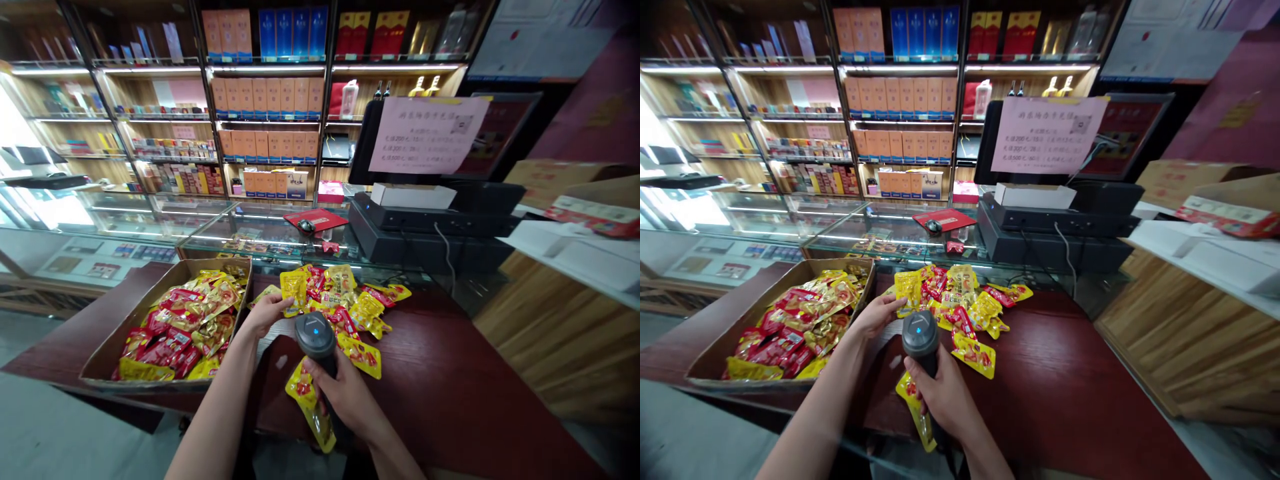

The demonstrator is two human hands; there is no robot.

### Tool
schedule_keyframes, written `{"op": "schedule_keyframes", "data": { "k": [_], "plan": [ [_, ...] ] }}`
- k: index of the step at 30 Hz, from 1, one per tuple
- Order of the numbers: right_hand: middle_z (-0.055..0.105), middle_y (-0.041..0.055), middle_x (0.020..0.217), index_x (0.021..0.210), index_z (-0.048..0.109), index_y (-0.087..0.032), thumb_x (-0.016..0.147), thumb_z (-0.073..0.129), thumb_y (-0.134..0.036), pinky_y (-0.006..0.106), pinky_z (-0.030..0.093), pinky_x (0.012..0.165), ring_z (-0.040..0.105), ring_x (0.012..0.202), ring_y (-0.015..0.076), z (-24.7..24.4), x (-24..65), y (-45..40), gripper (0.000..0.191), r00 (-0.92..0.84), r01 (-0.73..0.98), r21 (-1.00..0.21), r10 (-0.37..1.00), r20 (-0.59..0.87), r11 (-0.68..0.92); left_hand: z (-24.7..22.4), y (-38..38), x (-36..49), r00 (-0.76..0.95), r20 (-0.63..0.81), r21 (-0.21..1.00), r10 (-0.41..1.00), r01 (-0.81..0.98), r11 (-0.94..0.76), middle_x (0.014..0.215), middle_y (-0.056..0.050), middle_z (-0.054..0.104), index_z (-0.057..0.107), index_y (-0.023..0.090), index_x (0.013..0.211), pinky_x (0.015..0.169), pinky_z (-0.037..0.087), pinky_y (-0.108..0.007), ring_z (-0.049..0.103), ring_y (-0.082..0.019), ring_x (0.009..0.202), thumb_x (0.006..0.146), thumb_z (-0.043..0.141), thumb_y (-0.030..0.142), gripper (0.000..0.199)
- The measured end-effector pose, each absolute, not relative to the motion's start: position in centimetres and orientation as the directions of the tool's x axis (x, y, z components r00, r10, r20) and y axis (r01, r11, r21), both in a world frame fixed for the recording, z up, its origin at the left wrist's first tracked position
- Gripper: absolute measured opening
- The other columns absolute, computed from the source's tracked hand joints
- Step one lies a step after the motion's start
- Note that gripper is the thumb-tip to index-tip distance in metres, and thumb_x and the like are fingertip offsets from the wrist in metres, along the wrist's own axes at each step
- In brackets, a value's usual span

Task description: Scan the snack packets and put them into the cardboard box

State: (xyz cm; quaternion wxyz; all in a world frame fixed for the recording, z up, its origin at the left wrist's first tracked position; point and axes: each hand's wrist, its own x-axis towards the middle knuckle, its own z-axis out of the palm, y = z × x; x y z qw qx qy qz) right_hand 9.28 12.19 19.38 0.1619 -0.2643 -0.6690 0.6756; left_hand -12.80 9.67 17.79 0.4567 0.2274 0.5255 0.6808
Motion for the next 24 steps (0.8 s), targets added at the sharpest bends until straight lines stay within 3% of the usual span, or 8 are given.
{"op": "schedule_keyframes", "data": {
  "k": [8,18,24],
  "plan": [
    [0.051,-0.0078,0.057,0.103,0.050,-0.018,0.083,0.064,-0.049,0.019,0.043,0.037,0.044,0.041,0.0077,19.0,8.0,11.5,0.039,-0.809,0.097,-0.994,0.579,-0.102,-0.040,19.7,10.7,-13.5,-0.507,-0.171,0.939,0.845,-0.344,-0.016,0.096,-0.010,0.075,0.073,0.014,0.094,0.068,0.057,-0.027,0.071,-0.019,0.078,0.056,0.089,0.027,0.043],
    [0.052,-0.0074,0.055,0.098,0.052,-0.018,0.083,0.064,-0.050,0.018,0.039,0.036,0.042,0.037,0.0067,19.5,8.2,10.7,0.038,-0.800,0.098,-0.995,0.592,-0.099,-0.035,20.6,10.4,-13.5,-0.496,-0.165,0.950,0.852,-0.313,0.002,0.095,-0.010,0.075,0.073,0.014,0.098,0.064,0.056,-0.024,0.071,-0.018,0.075,0.055,0.090,0.031,0.049],
    [0.054,-0.0069,0.057,0.100,0.053,-0.018,0.079,0.067,-0.054,0.018,0.040,0.035,0.042,0.037,0.0067,19.9,8.1,10.6,0.044,-0.795,0.071,-0.996,0.600,-0.094,-0.062,20.9,10.3,-13.3,-0.474,-0.165,0.950,0.865,-0.313,0.010,0.100,-0.011,0.075,0.073,0.015,0.101,0.070,0.055,-0.027,0.072,-0.020,0.081,0.055,0.090,0.032,0.052]
  ]
}}
